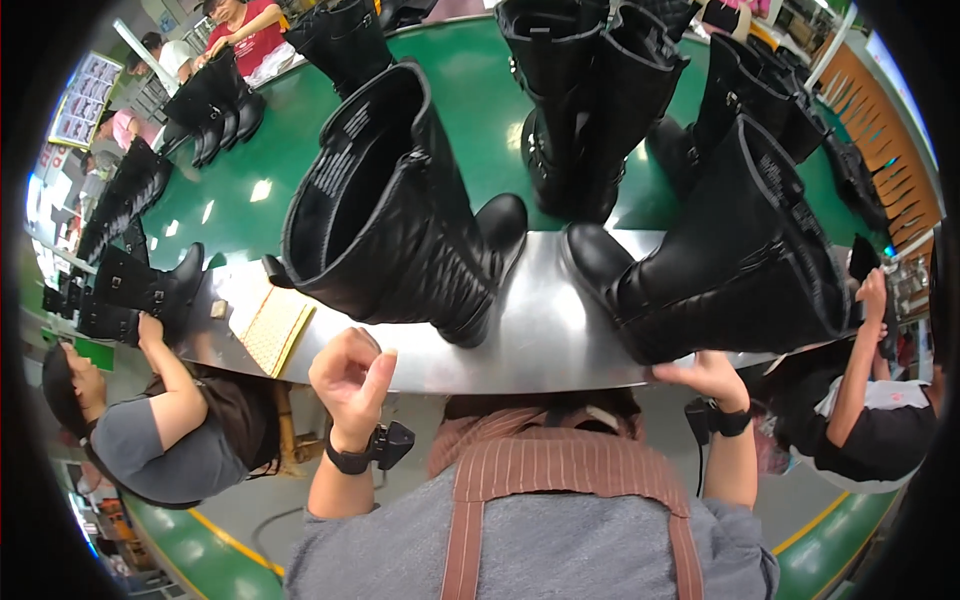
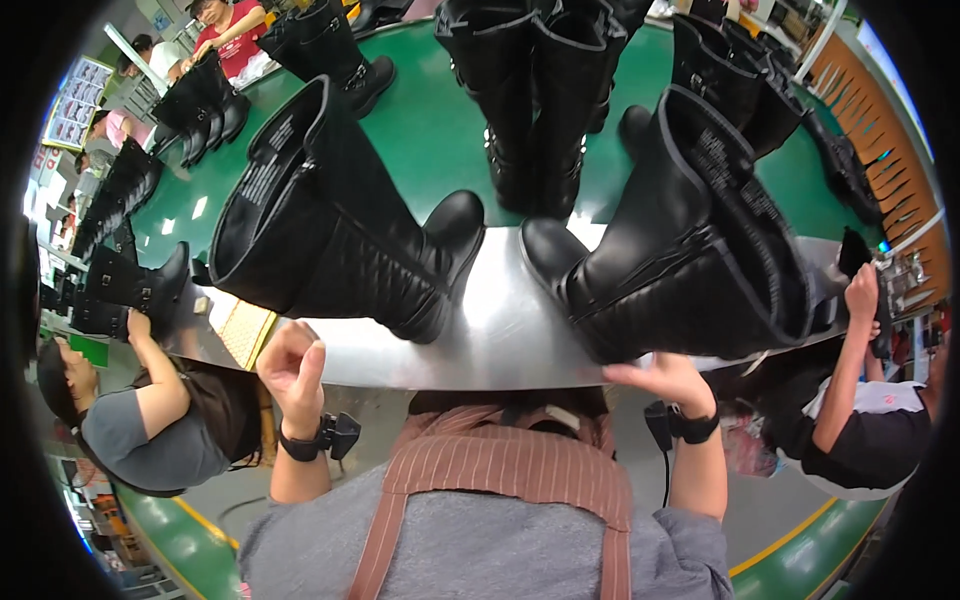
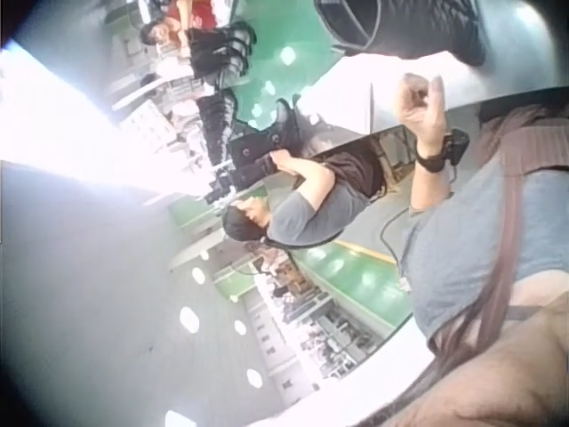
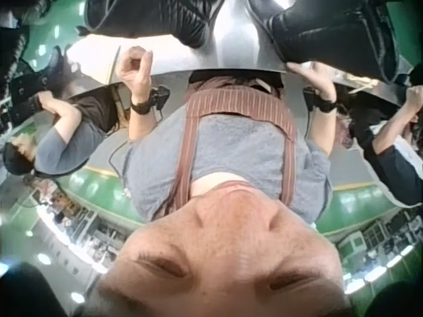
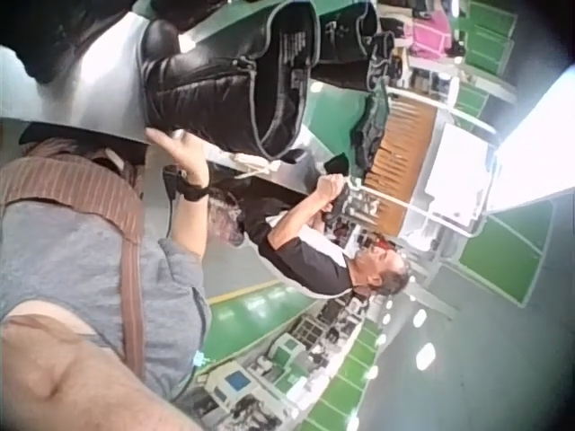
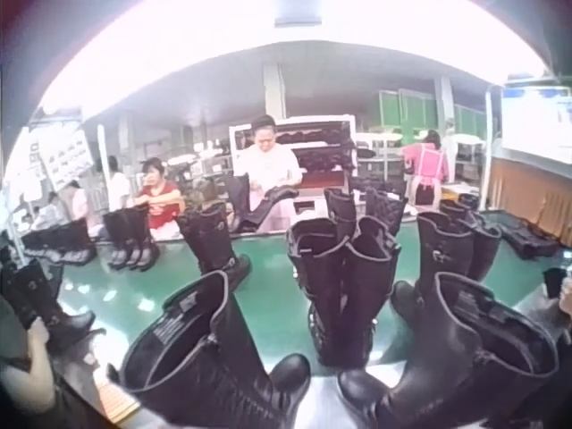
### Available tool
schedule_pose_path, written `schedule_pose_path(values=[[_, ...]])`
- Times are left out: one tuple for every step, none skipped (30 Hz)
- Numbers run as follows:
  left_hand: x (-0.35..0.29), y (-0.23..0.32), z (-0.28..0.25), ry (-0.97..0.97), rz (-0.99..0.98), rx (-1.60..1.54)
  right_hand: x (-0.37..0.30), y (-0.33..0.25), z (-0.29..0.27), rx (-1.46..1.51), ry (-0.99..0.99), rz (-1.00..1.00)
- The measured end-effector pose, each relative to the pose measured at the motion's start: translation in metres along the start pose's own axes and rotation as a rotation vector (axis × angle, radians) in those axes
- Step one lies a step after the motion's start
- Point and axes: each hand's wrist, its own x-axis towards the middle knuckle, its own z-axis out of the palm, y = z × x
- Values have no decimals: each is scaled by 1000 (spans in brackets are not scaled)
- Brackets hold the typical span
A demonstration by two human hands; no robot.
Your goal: Inspecting and finishing black boots on a shoe manufacturing assembly line.
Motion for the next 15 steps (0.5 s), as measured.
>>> schedule_pose_path(values=[[-2,-6,-6,5,-57,95,3,2,16,135,49,217],[-4,-16,-2,11,-118,129,8,0,26,219,74,239],[-4,-26,3,-52,-90,255,13,-4,35,204,143,135],[-5,-35,11,-183,-283,210,17,-10,40,191,170,164],[0,-49,22,-270,-264,279,20,-16,43,135,164,193],[5,-61,33,-275,-301,275,22,-23,45,90,182,170],[10,-72,45,-307,-410,170,24,-30,48,46,202,176],[12,-79,54,-349,-549,77,25,-35,52,47,206,147],[10,-82,60,-347,-510,64,27,-38,56,158,227,146],[9,-82,64,-304,-543,-69,27,-40,61,261,257,127],[7,-81,71,-230,-600,-187,26,-41,68,449,277,130],[1,-76,75,-262,-514,-296,23,-41,75,532,272,114],[-3,-71,78,-238,-536,-352,22,-39,81,647,303,138],[-7,-65,81,-234,-567,-406,18,-39,87,733,304,119],[-8,-60,81,-235,-583,-541,17,-37,92,857,302,248]])
